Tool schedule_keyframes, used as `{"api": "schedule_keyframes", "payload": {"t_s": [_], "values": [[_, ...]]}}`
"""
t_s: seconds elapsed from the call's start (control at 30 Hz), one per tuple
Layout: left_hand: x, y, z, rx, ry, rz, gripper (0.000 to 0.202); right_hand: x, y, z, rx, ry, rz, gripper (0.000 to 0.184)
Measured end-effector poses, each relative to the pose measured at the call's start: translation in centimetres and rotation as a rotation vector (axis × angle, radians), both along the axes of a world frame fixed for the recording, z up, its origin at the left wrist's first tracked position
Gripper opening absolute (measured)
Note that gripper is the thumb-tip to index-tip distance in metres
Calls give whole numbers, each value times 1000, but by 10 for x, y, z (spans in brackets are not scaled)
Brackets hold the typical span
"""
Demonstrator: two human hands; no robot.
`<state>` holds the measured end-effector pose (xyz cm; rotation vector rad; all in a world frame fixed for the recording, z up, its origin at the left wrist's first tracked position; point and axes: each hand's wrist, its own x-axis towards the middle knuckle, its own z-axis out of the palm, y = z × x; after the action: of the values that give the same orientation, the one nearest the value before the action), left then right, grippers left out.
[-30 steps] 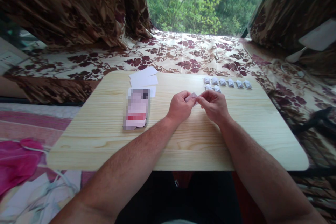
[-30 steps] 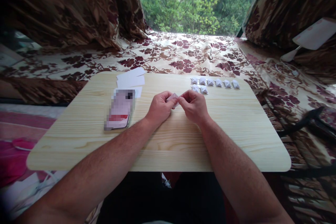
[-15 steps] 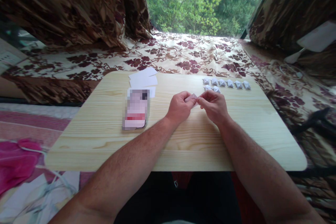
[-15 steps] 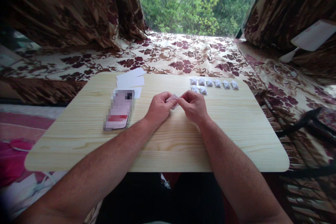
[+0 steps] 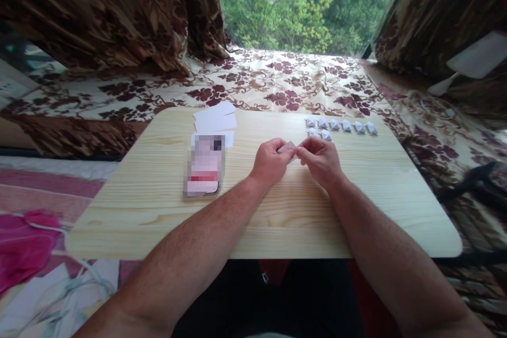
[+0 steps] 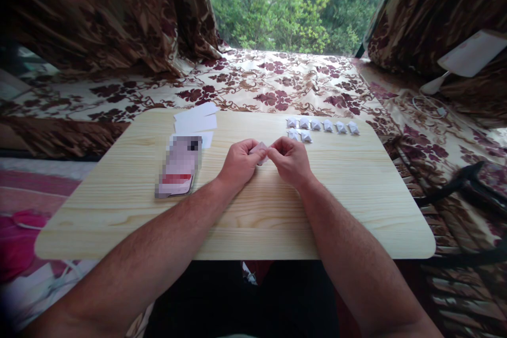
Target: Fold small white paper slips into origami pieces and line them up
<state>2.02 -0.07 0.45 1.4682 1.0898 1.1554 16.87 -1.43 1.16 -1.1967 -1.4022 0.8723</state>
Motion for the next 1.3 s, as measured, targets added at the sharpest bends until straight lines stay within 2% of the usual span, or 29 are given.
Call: {"api": "schedule_keyframes", "payload": {"t_s": [0.3,0.43,0.53,0.63,0.7,0.87,1.0,1.3], "values": [[1,1,-3,19,39,39,22,-1,-1,0,22,-68,-29,19],[1,0,0,32,39,36,24,0,0,2,10,-8,-61,18],[1,1,2,-13,-5,-16,21,2,2,1,-21,46,-89,17],[1,2,0,-36,-42,-52,16,4,5,-1,-50,69,-105,18],[1,3,-4,-15,-46,-18,21,5,6,-2,-52,89,-100,19],[1,9,-11,-38,-147,70,30,3,5,-1,30,183,-96,19],[1,11,-11,-66,-228,132,33,-2,1,0,115,167,-78,18],[1,9,-8,-40,-205,97,25,-3,4,-9,128,85,-69,20]]}}
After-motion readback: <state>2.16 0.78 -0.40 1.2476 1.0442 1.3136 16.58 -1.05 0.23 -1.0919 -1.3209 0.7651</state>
